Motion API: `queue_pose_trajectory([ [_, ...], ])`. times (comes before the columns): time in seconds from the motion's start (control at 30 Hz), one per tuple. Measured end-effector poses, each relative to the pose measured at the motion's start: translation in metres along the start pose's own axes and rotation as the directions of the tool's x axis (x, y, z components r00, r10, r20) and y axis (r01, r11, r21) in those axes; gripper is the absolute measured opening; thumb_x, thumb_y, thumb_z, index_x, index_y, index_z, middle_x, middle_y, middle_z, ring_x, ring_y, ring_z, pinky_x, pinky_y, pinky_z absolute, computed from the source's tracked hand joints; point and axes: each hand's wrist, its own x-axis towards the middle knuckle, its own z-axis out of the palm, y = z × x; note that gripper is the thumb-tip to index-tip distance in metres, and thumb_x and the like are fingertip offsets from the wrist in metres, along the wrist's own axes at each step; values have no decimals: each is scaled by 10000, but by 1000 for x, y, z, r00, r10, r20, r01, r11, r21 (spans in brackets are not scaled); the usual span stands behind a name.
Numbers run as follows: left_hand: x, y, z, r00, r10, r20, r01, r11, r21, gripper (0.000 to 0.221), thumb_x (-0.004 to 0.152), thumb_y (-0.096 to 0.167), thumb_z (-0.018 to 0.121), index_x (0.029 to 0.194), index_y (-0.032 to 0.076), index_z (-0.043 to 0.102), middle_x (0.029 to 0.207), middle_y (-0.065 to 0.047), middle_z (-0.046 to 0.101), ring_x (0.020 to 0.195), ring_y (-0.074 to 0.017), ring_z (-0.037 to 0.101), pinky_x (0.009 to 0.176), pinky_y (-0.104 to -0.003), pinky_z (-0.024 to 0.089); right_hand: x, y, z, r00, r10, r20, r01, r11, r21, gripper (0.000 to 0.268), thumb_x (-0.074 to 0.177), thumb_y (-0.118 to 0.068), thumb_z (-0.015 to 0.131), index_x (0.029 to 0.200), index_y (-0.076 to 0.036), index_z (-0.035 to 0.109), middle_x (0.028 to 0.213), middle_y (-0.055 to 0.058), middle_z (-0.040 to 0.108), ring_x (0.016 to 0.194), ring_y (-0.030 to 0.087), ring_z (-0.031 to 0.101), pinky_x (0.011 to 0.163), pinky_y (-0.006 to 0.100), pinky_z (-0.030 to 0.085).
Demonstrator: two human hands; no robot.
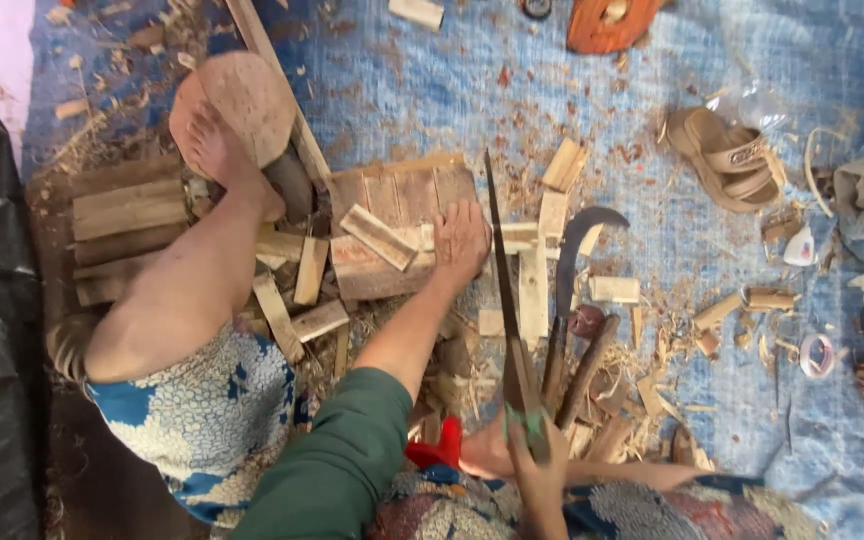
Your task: A person uses a hand saw, a sickle, and a hammer to cut, trim, and assemble small wooden blocks while sitting on a tarp.
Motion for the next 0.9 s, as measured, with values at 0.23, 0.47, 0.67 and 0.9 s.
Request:
queue_pose_trajectory([
  [0.23,-6,5,6,999,-23,-24,25,996,84,85,938,158,413,877,159,472,783,-26,338,748,-190,309,716,-338,314,92,-55,46,995,97,3,-97,993,-66,217,870,-270,716,866,-53,704,588,32,610,476,130,525,445,279,406],
  [0.47,0,3,-4,997,-45,60,46,999,-17,121,953,163,412,894,117,508,816,-70,426,764,-223,376,718,-384,341,36,-5,19,996,63,-55,-62,998,27,166,844,-154,738,900,-6,688,631,79,655,458,134,540,399,250,437],
  [0.67,8,-2,2,996,-23,-86,23,1000,-2,85,911,159,459,832,132,477,784,-63,420,756,-250,409,692,-402,346,68,-36,54,991,-82,-110,82,997,1,198,861,-175,729,716,-59,662,555,40,605,492,138,485,508,290,409],
  [0.9,2,4,-10,999,3,-45,-5,998,-56,95,929,116,409,921,114,504,774,-63,400,748,-223,348,778,-398,342,71,-24,40,990,109,-86,-102,991,87,196,852,-183,750,891,-40,622,570,2,538,427,103,449,364,257,353],
])
